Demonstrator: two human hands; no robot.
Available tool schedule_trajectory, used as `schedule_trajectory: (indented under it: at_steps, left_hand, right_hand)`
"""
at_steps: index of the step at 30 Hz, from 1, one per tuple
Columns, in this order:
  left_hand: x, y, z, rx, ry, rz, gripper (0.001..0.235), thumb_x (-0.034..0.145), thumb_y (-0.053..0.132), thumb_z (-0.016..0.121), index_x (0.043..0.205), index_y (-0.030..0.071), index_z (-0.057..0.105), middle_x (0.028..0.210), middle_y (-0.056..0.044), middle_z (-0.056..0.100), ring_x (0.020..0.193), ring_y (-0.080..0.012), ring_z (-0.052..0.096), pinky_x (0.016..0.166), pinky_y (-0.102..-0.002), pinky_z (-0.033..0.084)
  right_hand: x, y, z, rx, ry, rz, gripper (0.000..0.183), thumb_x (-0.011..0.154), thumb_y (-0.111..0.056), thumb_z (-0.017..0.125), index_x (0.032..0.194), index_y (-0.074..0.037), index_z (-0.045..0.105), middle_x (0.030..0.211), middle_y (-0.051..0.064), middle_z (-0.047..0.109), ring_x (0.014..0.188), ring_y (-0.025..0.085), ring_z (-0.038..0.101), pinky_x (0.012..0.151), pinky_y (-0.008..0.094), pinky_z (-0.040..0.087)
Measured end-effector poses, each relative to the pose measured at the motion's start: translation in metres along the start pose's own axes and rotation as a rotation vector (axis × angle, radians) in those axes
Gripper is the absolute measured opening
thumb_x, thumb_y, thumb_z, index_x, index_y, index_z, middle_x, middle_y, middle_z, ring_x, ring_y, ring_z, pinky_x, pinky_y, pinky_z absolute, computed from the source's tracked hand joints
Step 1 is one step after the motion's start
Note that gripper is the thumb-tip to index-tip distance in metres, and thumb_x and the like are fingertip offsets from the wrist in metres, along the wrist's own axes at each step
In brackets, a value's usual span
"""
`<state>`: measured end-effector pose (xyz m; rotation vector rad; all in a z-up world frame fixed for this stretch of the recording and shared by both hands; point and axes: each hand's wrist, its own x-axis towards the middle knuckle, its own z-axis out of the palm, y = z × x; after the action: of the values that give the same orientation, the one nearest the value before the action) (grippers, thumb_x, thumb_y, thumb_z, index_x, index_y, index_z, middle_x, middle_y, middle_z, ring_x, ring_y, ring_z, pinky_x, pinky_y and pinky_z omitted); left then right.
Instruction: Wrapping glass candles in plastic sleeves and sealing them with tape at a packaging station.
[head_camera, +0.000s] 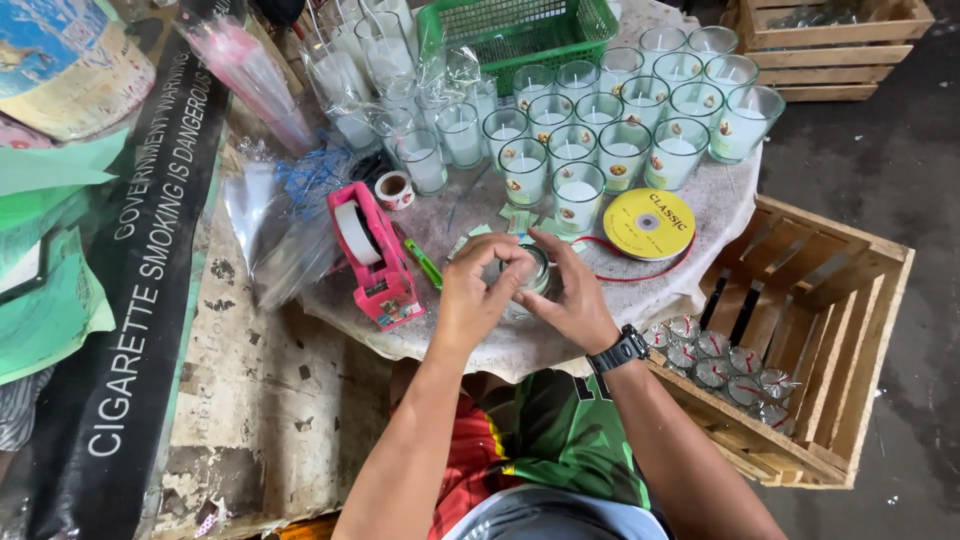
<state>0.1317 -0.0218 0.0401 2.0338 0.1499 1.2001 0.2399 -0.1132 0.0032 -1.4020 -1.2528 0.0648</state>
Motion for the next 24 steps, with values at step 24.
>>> schedule_trajectory:
  at_steps: [24]
  left_hand:
    - [0.011,-0.018,-0.017,0.172,-0.071,-0.365,0.029,0.084,0.035,0.052,0.080,0.008,0.059,0.064,-0.014,0.059,0.064,-0.0299,0.062,0.059,-0.038,0.049]
  right_hand:
    - [-0.011,0.021,0.007,-0.097,0.029,-0.096,0.057,0.067,-0.034,0.070,0.113,-0.008,0.050,0.106,0.010,0.055,0.096,0.030,0.055,0.083,0.039,0.043]
